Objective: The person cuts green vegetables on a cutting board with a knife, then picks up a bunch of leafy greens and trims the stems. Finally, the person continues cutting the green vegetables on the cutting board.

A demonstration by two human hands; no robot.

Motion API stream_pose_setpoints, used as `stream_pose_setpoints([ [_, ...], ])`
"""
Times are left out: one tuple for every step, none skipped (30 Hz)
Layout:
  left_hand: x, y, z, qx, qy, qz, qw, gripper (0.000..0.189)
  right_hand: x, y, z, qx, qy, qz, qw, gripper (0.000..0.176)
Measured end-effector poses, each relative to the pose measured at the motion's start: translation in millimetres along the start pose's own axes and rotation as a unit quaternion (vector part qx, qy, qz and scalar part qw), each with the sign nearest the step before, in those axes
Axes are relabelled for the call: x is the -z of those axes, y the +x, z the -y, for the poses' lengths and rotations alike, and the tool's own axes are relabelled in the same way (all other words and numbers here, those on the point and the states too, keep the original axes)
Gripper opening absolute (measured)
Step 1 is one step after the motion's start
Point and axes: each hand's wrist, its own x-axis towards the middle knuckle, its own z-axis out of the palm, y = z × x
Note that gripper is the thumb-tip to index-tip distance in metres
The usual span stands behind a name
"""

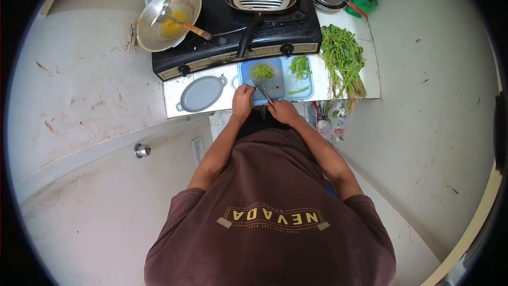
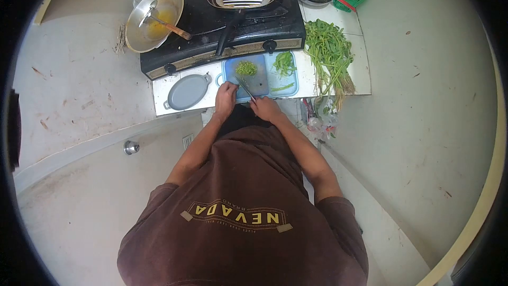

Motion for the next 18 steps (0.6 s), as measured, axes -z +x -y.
stream_pose_setpoints([
  [-0.8,-0.6,1.3,-0.004,-0.010,-0.004,1.000,0.009,1.0,-0.3,-0.4,0.002,0.005,0.001,1.000,0.047],
  [-1.7,-1.2,2.8,-0.008,-0.006,-0.002,1.000,0.010,1.2,0.0,0.0,-0.001,0.005,-0.002,1.000,0.046],
  [-1.0,-0.9,3.1,-0.012,-0.001,0.000,1.000,0.010,-0.3,1.2,-0.7,-0.004,0.005,-0.005,1.000,0.046],
  [-0.2,-0.5,3.5,-0.016,0.003,0.002,1.000,0.010,-1.4,2.6,-1.7,-0.007,0.005,-0.008,1.000,0.046],
  [0.8,0.1,4.4,-0.025,0.012,0.011,1.000,0.011,-2.5,4.5,-2.8,-0.009,0.007,-0.016,1.000,0.046],
  [2.0,0.0,4.8,-0.034,0.021,0.020,0.999,0.011,-1.8,5.5,-1.2,-0.012,0.008,-0.022,1.000,0.045],
  [2.8,-0.9,4.8,-0.043,0.029,0.029,0.998,0.012,-1.7,5.4,0.5,-0.015,0.010,-0.028,0.999,0.045],
  [2.9,-1.2,4.2,-0.046,0.032,0.023,0.998,0.012,-1.2,5.2,2.0,-0.015,0.007,-0.027,1.000,0.045],
  [2.8,-1.4,3.2,-0.048,0.035,0.017,0.998,0.012,0.9,4.6,4.4,-0.015,0.005,-0.025,1.000,0.044],
  [2.5,-1.0,2.4,-0.052,0.038,0.011,0.998,0.012,2.9,3.9,6.5,-0.016,0.002,-0.024,1.000,0.044],
  [2.8,-0.3,2.3,-0.051,0.040,0.017,0.998,0.012,4.7,3.2,9.0,-0.015,0.003,-0.024,1.000,0.044],
  [3.5,-0.4,1.9,-0.050,0.043,0.024,0.998,0.012,3.4,2.3,9.2,-0.014,0.005,-0.023,1.000,0.043],
  [4.1,-1.0,1.2,-0.048,0.045,0.031,0.997,0.011,2.1,1.0,9.2,-0.013,0.006,-0.021,1.000,0.043],
  [4.3,-0.7,0.7,-0.051,0.045,0.028,0.997,0.011,0.6,0.3,9.5,-0.013,0.002,-0.022,1.000,0.043],
  [4.1,-0.2,0.9,-0.054,0.044,0.026,0.997,0.010,-2.4,0.1,9.3,-0.013,-0.003,-0.024,1.000,0.042],
  [4.2,-0.4,1.1,-0.057,0.044,0.024,0.997,0.010,-5.2,-0.2,8.7,-0.013,-0.007,-0.025,1.000,0.042],
  [4.3,-0.8,1.1,-0.055,0.044,0.025,0.997,0.010,-7.5,-0.4,7.7,-0.018,-0.014,-0.018,1.000,0.043],
  [4.5,-0.2,0.7,-0.054,0.044,0.026,0.997,0.010,-7.4,-0.3,8.7,-0.023,-0.022,-0.010,0.999,0.043],
])
